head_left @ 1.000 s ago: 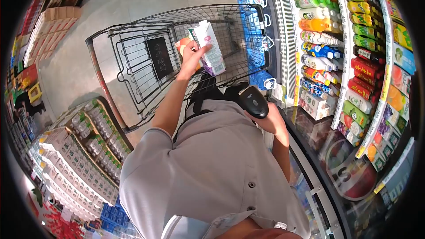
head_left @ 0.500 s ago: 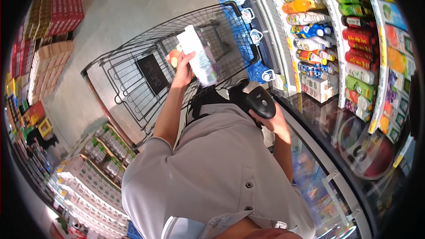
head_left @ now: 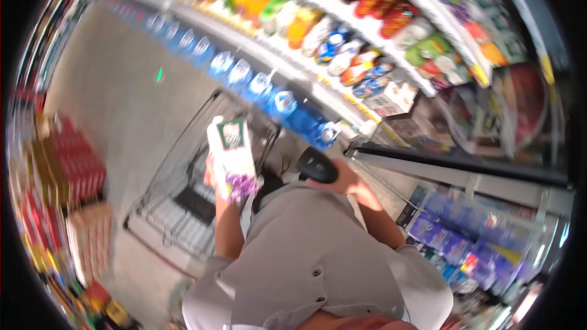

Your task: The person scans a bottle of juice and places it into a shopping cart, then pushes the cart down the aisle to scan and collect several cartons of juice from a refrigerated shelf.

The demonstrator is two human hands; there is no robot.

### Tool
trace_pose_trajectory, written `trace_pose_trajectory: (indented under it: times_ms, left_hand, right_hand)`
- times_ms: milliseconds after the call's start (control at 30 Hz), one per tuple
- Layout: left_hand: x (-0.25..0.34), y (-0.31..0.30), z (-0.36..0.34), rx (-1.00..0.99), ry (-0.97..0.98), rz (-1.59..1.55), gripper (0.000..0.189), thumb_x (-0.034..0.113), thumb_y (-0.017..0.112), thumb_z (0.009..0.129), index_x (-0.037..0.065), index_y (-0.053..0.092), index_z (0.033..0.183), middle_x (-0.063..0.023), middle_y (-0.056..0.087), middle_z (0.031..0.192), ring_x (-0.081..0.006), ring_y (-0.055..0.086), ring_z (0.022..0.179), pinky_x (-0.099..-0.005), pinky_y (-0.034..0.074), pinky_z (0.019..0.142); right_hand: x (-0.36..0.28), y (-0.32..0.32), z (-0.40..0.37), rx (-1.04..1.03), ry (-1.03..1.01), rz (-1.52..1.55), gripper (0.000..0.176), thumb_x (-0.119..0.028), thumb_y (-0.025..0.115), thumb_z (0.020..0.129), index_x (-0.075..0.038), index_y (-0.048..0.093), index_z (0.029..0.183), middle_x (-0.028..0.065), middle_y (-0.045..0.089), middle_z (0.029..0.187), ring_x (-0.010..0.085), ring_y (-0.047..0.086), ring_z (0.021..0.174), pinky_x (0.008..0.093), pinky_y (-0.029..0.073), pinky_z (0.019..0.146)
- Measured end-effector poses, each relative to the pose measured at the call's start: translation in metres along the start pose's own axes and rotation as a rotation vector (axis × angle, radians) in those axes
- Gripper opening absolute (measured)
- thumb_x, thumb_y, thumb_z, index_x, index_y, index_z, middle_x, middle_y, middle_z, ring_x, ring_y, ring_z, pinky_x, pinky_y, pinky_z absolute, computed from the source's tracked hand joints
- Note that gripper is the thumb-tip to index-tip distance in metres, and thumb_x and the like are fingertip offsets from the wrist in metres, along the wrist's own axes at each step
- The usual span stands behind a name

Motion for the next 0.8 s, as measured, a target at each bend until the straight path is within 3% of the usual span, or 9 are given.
trace_pose_trajectory:
  times_ms: [67, 200, 333, 400, 467, 500, 633, 733, 800]
  left_hand:
    - [0.001, -0.050, 0.011, 0.216, 0.015, 0.290, 0.053, 0.053, 0.049, 0.091, 0.009, 0.061, 0.118, -0.0091, 0.067, 0.094, -0.0277, 0.068, 0.082, -0.0447, 0.059, 0.074]
    - [-0.059, 0.032, 0.022, 0.125, 0.026, 0.267, 0.060, 0.050, 0.050, 0.091, 0.004, 0.058, 0.128, -0.0137, 0.068, 0.109, -0.0311, 0.069, 0.091, -0.0460, 0.059, 0.078]
    - [-0.113, 0.086, 0.061, -0.185, -0.133, 0.300, 0.069, 0.046, 0.055, 0.088, 0.000, 0.051, 0.139, -0.0194, 0.067, 0.118, -0.0361, 0.069, 0.100, -0.0491, 0.059, 0.085]
    - [-0.134, 0.097, 0.084, -0.187, -0.150, 0.417, 0.066, 0.045, 0.056, 0.088, 0.000, 0.053, 0.136, -0.0192, 0.068, 0.116, -0.0342, 0.069, 0.099, -0.0470, 0.059, 0.084]
    - [-0.125, 0.051, 0.153, -0.288, -0.185, 0.672, 0.052, 0.033, 0.058, 0.089, -0.002, 0.057, 0.127, -0.0157, 0.068, 0.108, -0.0245, 0.069, 0.091, -0.0362, 0.058, 0.078]
    - [-0.141, 0.131, 0.136, -0.114, 0.190, 1.048, 0.049, 0.029, 0.059, 0.089, -0.003, 0.057, 0.125, -0.0128, 0.067, 0.104, -0.0208, 0.067, 0.088, -0.0327, 0.056, 0.077]
    - [-0.234, 0.291, 0.156, -0.459, 0.279, 1.114, 0.042, 0.013, 0.073, 0.079, 0.000, 0.054, 0.115, -0.0115, 0.064, 0.112, -0.0200, 0.063, 0.104, -0.0320, 0.050, 0.093]
    - [-0.283, 0.360, 0.175, -0.442, 0.341, 1.017, 0.076, -0.005, 0.078, 0.074, 0.010, 0.034, 0.133, -0.0167, 0.060, 0.124, -0.0281, 0.063, 0.116, -0.0379, 0.055, 0.093]
    - [-0.310, 0.396, 0.191, -0.367, 0.269, 0.953, 0.092, -0.007, 0.077, 0.075, 0.009, 0.025, 0.149, -0.0155, 0.064, 0.119, -0.0231, 0.068, 0.105, -0.0324, 0.056, 0.090]
  right_hand:
    - [-0.011, -0.022, -0.013, 0.063, -0.051, 0.068, 0.038, -0.031, 0.089, 0.075, -0.004, 0.072, 0.094, 0.0051, 0.072, 0.084, 0.0127, 0.064, 0.079, 0.0305, 0.051, 0.077]
    - [-0.019, -0.076, -0.040, 0.231, -0.073, -0.007, 0.040, -0.034, 0.089, 0.076, -0.003, 0.071, 0.094, 0.0044, 0.070, 0.080, 0.0138, 0.063, 0.076, 0.0307, 0.050, 0.075]
    - [-0.002, -0.107, -0.054, -0.013, -0.067, -0.147, 0.043, -0.033, 0.087, 0.078, -0.003, 0.070, 0.105, 0.0089, 0.073, 0.088, 0.0155, 0.066, 0.080, 0.0323, 0.052, 0.076]
    - [0.012, -0.115, -0.064, -0.175, -0.065, -0.221, 0.045, -0.035, 0.087, 0.077, -0.003, 0.070, 0.103, 0.0106, 0.073, 0.087, 0.0179, 0.067, 0.078, 0.0338, 0.052, 0.075]
    - [0.027, -0.129, -0.070, -0.125, -0.238, -0.174, 0.046, -0.038, 0.087, 0.076, -0.002, 0.070, 0.100, 0.0138, 0.072, 0.088, 0.0237, 0.069, 0.079, 0.0369, 0.052, 0.075]
    - [0.034, -0.139, -0.073, -0.093, -0.248, -0.242, 0.046, -0.038, 0.086, 0.075, -0.002, 0.070, 0.098, 0.0151, 0.072, 0.088, 0.0272, 0.069, 0.080, 0.0383, 0.052, 0.075]
    - [0.028, -0.184, -0.080, -0.060, -0.260, -0.299, 0.046, -0.040, 0.085, 0.074, -0.002, 0.069, 0.095, 0.0173, 0.070, 0.086, 0.0343, 0.068, 0.080, 0.0406, 0.052, 0.074]
    - [0.031, -0.216, -0.081, -0.031, -0.244, -0.310, 0.043, -0.037, 0.086, 0.073, -0.003, 0.069, 0.095, 0.0171, 0.069, 0.085, 0.0341, 0.068, 0.080, 0.0402, 0.052, 0.074]
    - [0.041, -0.224, -0.073, -0.056, -0.299, -0.316, 0.043, -0.036, 0.086, 0.072, -0.004, 0.069, 0.094, 0.0170, 0.069, 0.086, 0.0340, 0.068, 0.080, 0.0406, 0.052, 0.074]
Point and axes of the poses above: each hand's wrist, its own z-axis towards the middle knuckle, its own y-axis out of the palm, x = y × z, the point moved 10 cm from there along z, towards the middle knuckle
